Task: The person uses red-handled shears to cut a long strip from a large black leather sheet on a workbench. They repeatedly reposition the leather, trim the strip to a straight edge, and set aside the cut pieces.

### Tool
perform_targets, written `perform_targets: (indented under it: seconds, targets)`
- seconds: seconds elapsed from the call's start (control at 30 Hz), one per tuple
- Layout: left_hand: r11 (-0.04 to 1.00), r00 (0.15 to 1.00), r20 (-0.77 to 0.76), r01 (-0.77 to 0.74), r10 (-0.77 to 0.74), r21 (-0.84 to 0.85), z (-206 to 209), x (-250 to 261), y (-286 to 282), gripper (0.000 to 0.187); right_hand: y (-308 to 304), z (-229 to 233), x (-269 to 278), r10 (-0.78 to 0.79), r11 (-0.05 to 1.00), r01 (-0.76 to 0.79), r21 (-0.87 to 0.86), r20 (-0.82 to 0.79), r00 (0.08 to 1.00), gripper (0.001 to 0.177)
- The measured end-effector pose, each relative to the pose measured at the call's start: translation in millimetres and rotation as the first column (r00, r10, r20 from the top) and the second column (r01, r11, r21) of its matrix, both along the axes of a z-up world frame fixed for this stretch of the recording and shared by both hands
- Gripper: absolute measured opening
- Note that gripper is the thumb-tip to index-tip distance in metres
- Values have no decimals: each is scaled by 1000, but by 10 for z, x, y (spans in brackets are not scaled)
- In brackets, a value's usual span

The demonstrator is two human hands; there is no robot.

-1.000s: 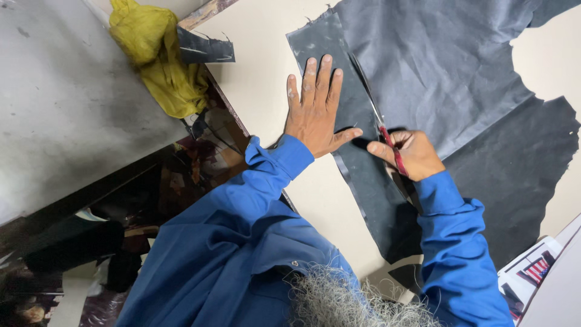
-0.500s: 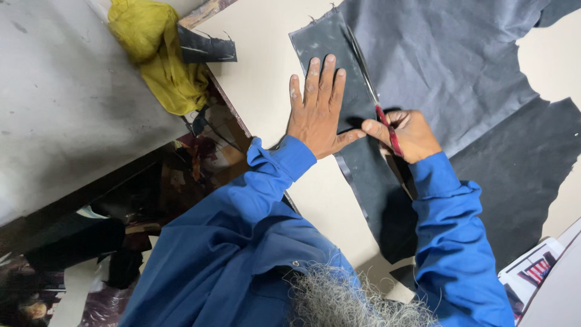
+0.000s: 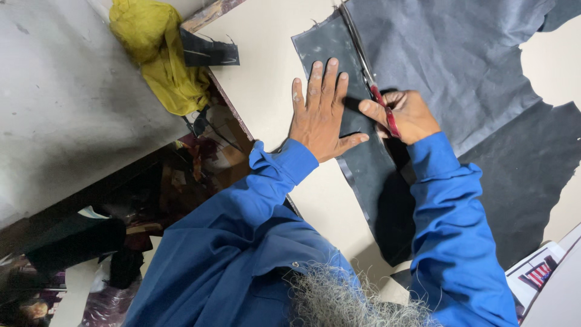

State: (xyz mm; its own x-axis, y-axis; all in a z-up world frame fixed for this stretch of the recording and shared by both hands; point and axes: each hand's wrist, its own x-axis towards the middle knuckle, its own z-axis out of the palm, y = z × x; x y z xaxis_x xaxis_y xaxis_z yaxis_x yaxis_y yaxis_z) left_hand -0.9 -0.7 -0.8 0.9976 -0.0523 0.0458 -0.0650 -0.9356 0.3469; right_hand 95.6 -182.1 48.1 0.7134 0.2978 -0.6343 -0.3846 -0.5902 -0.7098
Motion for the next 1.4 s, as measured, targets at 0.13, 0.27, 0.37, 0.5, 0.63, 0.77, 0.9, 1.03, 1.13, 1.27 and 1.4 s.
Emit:
perform_targets:
  seconds: [0.13,0.27,0.37,0.5,0.63,0.77,0.9,1.03,1.13,1.27,1.4]
  targets:
    - [1000,1000,2,-6,6,27,12,-8,-10,116,42,-30,67,30,1000,-30,-6,15,999,46]
    - [999,1000,1,15,-15,50,19,20,-2,115,-233,-5,-149,-68,990,75,-123,60,996,43]
    - [999,999,-11,32,-31,20,-25,38,4,114,-781,21,-574,-229,956,238,-173,70,971,40]
    - [997,997,-50,62,-60,37,-46,37,2,113,-1803,-29,-1422,-514,823,540,-175,174,840,42]
    - [996,996,-64,67,-63,66,101,100,-5,109,-2761,-74,-2270,-740,575,779,-249,246,625,39]
    - [959,977,-21,213,-213,188,375,102,-259,87,-3365,-118,-2960,-640,347,761,-548,455,619,52]
    - [678,680,52,733,-731,-51,517,-226,-1064,59,-3429,-269,-3417,-274,310,790,-528,746,607,38]
    - [489,481,-105,869,-870,-71,485,-596,-1904,64,-2872,-262,-3710,-142,371,896,-243,939,314,35]
    - [488,472,-238,873,-849,-10,434,-731,-2316,60,-2186,-198,-3899,-591,371,911,182,802,81,29]
    - [453,368,-472,888,-801,-77,412,-644,-2500,59,-1590,-29,-4056,-771,366,815,450,636,-4,26]
    - [337,118,-337,605,-934,-721,482,-488,-2570,38,-1331,122,-3969,-947,249,620,744,320,-4,34]
